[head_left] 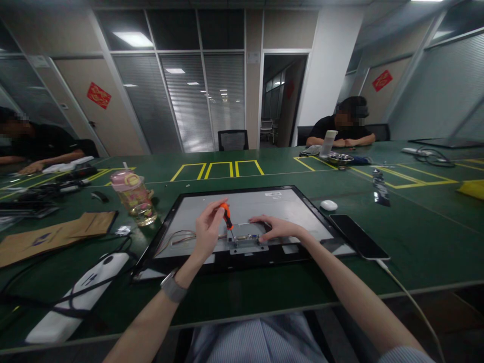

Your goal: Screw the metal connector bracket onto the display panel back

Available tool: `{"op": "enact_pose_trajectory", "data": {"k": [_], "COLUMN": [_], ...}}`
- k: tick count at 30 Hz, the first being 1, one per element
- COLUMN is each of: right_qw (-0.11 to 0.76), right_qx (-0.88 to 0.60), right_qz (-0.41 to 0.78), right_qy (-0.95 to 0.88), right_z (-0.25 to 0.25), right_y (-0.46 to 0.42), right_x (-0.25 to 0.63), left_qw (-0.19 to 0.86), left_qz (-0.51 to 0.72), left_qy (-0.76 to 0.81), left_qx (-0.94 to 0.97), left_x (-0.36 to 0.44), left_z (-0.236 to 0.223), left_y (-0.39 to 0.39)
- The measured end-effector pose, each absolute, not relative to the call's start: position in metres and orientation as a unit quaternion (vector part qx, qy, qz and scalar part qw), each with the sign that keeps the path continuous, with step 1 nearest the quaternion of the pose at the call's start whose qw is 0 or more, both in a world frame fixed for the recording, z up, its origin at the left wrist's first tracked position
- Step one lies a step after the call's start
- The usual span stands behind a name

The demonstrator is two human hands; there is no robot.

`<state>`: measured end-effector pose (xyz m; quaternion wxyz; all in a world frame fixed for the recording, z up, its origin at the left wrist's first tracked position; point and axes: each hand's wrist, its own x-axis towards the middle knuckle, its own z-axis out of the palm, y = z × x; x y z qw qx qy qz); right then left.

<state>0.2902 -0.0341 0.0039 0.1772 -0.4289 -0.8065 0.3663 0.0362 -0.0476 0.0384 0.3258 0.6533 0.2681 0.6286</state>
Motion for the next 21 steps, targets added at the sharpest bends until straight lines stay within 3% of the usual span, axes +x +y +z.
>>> {"op": "enact_pose_trajectory", "data": {"k": [10,18,21], "right_qw": [0.181,0.175,0.179], "right_qx": [-0.423,-0.431,-0.427], "right_qz": [0.374,0.372,0.372], "right_qy": [-0.806,-0.803,-0.804], "right_z": [0.0051,0.0076,0.0072], "right_y": [-0.0342,-0.0362,-0.0363], "right_x": [0.2898,0.2891,0.2886], "left_qw": [0.243,0.363,0.353], "left_qz": [0.659,0.645,0.64], "left_qy": [0.288,0.265,0.272], "left_qx": [0.651,0.618,0.626], "left_x": [0.038,0.0368,0.0376], "left_z": [0.0432,0.0355,0.0357], "left_y": [-0.0484,-0.0445,-0.0453]}}
